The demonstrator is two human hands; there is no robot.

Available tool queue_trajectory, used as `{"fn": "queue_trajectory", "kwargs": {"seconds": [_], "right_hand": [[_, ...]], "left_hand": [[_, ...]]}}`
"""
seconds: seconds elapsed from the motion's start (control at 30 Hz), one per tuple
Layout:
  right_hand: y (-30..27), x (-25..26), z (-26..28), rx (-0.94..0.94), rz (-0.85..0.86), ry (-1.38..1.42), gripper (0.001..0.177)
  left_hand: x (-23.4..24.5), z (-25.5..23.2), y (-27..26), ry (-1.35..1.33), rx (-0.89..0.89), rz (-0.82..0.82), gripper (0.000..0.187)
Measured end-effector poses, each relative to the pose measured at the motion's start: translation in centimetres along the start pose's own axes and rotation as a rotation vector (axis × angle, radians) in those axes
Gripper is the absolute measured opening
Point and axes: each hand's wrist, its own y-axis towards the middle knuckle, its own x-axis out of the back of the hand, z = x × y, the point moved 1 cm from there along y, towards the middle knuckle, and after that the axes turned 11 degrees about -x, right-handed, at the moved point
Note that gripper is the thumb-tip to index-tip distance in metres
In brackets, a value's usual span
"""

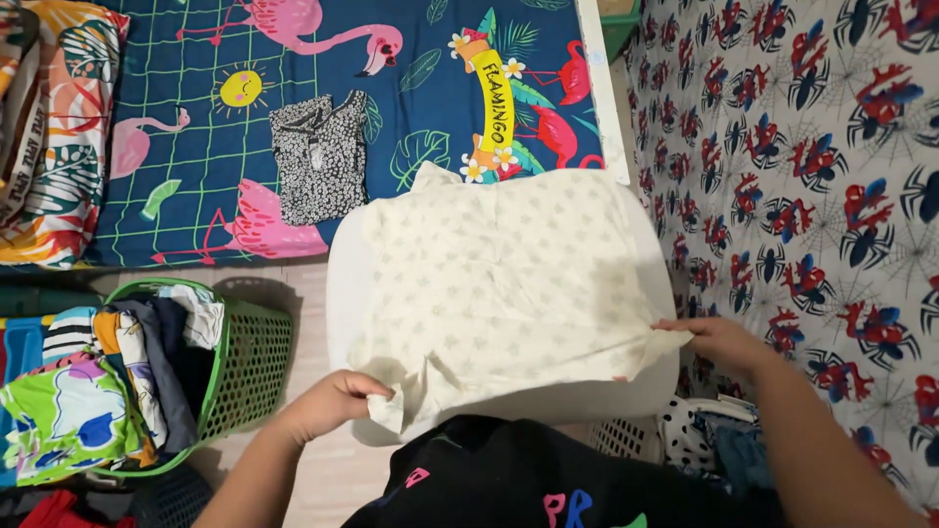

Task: Folding various items of clothing on a white table.

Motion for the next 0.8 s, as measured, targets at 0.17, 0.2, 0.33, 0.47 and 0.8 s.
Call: {"fn": "queue_trajectory", "kwargs": {"seconds": [0.17, 0.2, 0.33, 0.47, 0.8], "right_hand": [[1.3, -0.4, -3.1, -0.155, 0.034, -0.178, 0.044], [1.8, -0.8, -2.8, -0.154, 0.034, -0.177, 0.044], [4.8, -2.3, -0.8, -0.062, -0.198, -0.206, 0.042], [10.5, -3.8, 0.4, 0.141, -0.522, -0.195, 0.037], [12.1, -7.6, 0.8, 0.188, -0.949, -0.329, 0.037]], "left_hand": [[-1.8, 0.5, -0.5, 0.048, 0.206, 0.067, 0.028], [-1.0, 1.2, 0.3, 0.049, 0.205, 0.067, 0.028], [2.5, 3.5, 5.9, -0.005, 0.071, -0.093, 0.030], [5.6, 3.3, 14.2, 0.163, -0.165, -0.530, 0.031], [1.9, 2.9, 18.1, 0.754, 0.078, -0.978, 0.067]]}}
